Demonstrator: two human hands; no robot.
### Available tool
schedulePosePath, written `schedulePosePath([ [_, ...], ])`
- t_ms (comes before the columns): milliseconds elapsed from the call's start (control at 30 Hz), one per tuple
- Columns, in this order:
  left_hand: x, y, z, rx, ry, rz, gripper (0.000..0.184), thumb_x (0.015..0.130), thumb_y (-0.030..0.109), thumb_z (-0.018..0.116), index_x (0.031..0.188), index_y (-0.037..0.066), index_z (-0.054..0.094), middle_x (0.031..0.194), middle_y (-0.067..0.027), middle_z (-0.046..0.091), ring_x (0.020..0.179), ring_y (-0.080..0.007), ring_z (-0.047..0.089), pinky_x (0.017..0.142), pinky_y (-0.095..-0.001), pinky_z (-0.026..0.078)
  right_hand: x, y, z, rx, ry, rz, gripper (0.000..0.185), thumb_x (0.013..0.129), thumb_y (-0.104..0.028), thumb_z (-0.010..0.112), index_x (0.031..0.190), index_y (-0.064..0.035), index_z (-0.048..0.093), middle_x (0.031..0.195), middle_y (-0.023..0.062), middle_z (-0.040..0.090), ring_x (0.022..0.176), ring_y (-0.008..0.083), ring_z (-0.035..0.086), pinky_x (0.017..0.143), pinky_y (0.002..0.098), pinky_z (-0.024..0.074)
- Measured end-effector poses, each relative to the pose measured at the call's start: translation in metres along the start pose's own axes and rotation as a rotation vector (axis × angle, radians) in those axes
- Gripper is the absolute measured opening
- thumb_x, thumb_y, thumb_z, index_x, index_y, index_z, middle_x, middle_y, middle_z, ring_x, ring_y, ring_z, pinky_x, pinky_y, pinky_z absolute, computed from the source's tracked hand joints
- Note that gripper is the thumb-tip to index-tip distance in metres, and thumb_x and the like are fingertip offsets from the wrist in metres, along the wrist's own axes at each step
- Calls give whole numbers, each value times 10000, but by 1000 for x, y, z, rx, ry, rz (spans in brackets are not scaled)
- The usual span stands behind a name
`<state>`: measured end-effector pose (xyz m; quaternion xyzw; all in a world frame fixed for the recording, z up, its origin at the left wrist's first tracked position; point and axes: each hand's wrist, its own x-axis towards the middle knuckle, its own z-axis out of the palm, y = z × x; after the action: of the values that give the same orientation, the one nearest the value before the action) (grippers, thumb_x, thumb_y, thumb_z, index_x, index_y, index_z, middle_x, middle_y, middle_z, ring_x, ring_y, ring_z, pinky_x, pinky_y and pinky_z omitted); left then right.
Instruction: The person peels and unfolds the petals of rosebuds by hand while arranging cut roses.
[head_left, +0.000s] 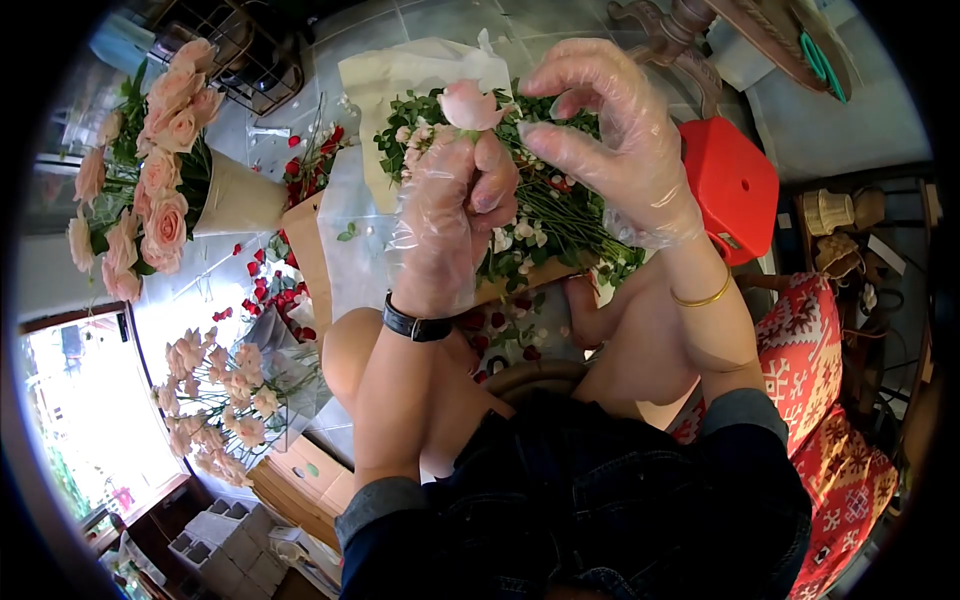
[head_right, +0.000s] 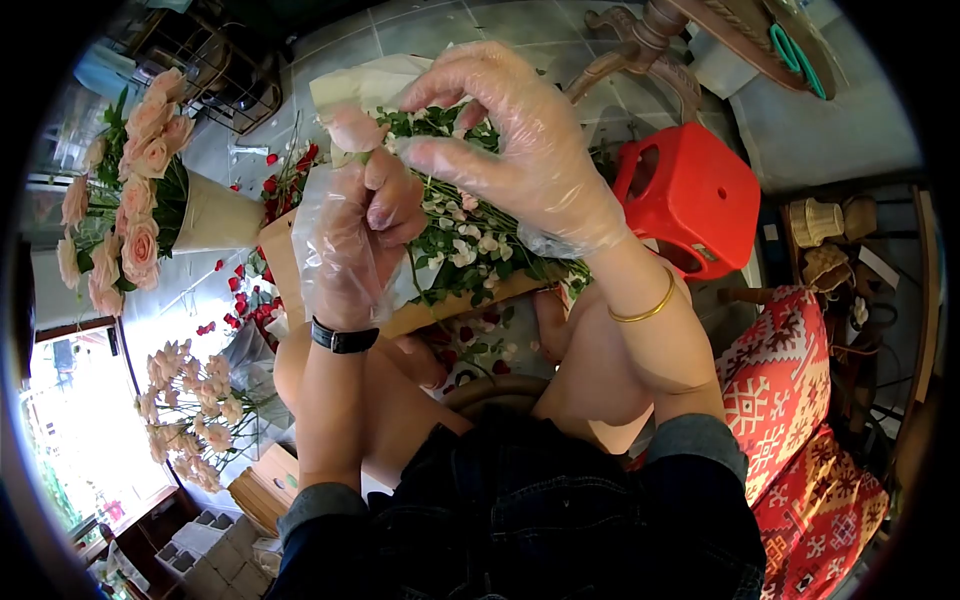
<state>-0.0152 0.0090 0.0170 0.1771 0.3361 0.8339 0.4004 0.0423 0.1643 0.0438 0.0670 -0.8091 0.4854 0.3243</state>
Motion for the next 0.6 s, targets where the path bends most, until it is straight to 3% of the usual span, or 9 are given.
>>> schedulePosePath([
  [67,0,-4,1,13,18,-18,213,921,281,444,796,110,417,605,52,318,525,-52,259,457,-183,222,-1,-3,1,-8,-44,-51,221,690,-130,711,885,-96,615,950,24,544,831,136,525,687,246,430],
  [100,1,-6,2,24,38,-34,185,924,263,436,834,102,436,606,54,325,520,-47,266,454,-181,227,-2,-4,1,-44,-102,-75,279,667,-56,716,904,-63,567,1009,51,501,833,119,480,710,251,418],
  [233,0,-9,6,-23,80,-69,148,926,235,430,899,91,451,606,54,340,514,-41,281,448,-179,234,-3,-1,2,-139,-120,-141,316,663,-74,728,933,-68,562,1010,52,499,828,126,477,714,251,413],
  [300,0,-10,3,-44,54,-57,136,927,220,428,919,88,461,600,53,339,511,-38,285,451,-177,235,-4,-2,4,1,-55,-95,363,655,-85,740,965,-76,550,1021,52,498,839,128,479,708,251,420],
  [433,0,-10,3,-1,48,-76,170,909,268,449,896,100,476,633,54,369,540,-26,296,470,-178,237,-2,-7,7,50,52,-28,336,648,-136,751,932,-111,573,974,22,520,858,137,522,673,254,434],
  [600,-2,-7,9,35,85,-92,177,907,264,448,870,92,474,629,55,360,540,-25,291,477,-179,240,-2,-3,-1,-127,-85,-111,265,635,-148,755,850,-106,606,967,33,512,851,172,530,729,276,439],
])
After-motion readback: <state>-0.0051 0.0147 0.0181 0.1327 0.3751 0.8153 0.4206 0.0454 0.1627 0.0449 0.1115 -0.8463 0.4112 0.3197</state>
